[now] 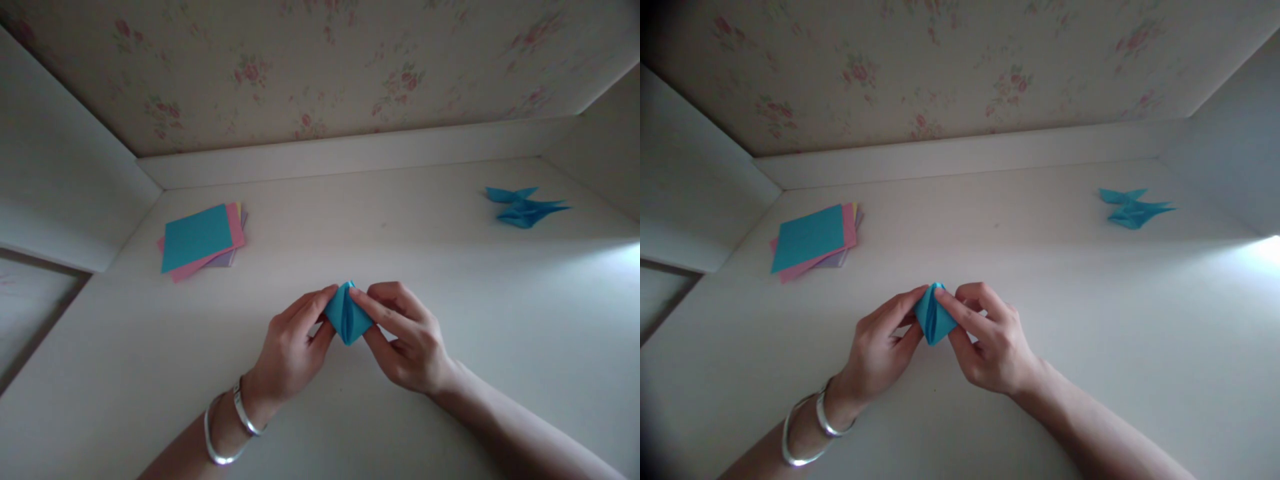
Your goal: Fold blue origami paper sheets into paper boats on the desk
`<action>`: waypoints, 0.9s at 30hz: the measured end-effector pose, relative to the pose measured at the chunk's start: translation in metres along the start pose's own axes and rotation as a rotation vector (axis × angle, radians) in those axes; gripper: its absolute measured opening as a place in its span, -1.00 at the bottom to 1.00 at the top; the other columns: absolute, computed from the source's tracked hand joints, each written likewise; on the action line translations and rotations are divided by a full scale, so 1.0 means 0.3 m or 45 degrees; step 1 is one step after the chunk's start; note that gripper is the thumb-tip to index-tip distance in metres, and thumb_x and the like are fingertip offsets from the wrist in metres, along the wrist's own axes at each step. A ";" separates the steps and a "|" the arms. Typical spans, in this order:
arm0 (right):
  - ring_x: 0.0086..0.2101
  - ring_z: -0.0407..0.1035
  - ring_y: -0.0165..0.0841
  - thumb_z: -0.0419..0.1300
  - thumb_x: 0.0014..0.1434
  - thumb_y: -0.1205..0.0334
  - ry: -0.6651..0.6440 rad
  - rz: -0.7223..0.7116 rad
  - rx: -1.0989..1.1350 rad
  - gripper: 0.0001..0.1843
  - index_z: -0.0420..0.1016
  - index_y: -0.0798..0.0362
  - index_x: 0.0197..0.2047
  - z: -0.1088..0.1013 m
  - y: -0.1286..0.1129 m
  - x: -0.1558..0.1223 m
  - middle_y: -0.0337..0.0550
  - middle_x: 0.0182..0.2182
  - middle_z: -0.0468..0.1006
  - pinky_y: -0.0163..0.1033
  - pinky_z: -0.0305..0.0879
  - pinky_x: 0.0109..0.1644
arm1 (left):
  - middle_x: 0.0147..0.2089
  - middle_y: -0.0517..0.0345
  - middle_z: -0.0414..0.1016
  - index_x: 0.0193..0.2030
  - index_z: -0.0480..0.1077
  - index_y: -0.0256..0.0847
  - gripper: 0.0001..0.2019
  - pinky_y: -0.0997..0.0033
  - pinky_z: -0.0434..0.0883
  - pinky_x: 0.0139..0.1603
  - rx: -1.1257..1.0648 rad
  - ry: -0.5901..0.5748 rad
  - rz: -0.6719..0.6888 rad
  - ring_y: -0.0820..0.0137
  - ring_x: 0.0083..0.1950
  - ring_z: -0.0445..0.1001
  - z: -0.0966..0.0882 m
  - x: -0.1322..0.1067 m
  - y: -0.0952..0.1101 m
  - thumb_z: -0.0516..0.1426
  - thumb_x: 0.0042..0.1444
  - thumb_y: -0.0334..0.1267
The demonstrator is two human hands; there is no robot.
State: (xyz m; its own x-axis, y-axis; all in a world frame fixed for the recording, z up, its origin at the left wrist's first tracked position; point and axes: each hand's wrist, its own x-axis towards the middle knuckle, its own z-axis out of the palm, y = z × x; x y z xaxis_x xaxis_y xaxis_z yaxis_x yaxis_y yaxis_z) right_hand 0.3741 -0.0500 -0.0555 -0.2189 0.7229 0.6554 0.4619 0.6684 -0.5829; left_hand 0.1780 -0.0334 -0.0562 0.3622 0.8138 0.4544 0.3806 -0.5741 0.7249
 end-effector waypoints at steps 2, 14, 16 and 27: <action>-0.27 0.36 -0.34 0.12 0.19 0.59 -0.011 0.016 0.035 -0.34 0.38 -0.06 0.30 0.001 -0.001 0.002 -0.07 -0.15 0.37 -0.22 0.42 -0.29 | 0.06 0.03 0.60 0.24 0.37 -0.16 -0.58 0.47 0.61 -0.01 -0.022 -0.023 -0.030 0.37 -0.02 0.63 0.004 -0.005 -0.002 0.13 0.26 -0.49; -0.08 0.46 -0.26 0.16 0.22 0.57 0.033 0.125 0.102 -0.39 0.44 -0.10 0.26 0.010 0.014 0.010 -0.03 -0.07 0.48 -0.19 0.52 -0.12 | 0.01 0.05 0.62 0.39 0.23 -0.07 -0.42 0.48 0.62 -0.07 0.002 0.039 0.075 0.42 -0.12 0.64 0.004 -0.005 -0.007 0.17 0.26 -0.48; -0.06 0.50 -0.28 0.17 0.23 0.58 0.051 0.091 0.095 -0.41 0.44 -0.11 0.25 0.013 0.017 0.012 -0.04 -0.03 0.55 -0.20 0.53 -0.05 | 0.03 0.06 0.62 0.41 0.20 -0.03 -0.38 0.46 0.62 -0.04 0.003 0.068 0.125 0.42 -0.10 0.64 0.004 -0.002 -0.009 0.17 0.25 -0.50; -0.08 0.60 -0.23 0.17 0.19 0.54 0.021 0.189 0.106 -0.47 0.54 -0.07 0.17 0.001 0.008 0.010 -0.05 0.04 0.63 -0.35 0.61 -0.38 | 0.09 0.02 0.60 0.25 0.42 -0.08 -0.53 0.37 0.61 0.06 0.050 0.075 0.214 0.34 0.05 0.61 -0.008 0.017 -0.001 0.14 0.25 -0.54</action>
State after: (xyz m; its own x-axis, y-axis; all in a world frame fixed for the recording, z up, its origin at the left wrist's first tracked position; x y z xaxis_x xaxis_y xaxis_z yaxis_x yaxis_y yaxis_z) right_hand 0.3743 -0.0463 -0.0552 -0.1394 0.8120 0.5667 0.4151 0.5675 -0.7111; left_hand 0.1778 -0.0289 -0.0528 0.3733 0.7092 0.5980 0.3520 -0.7047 0.6160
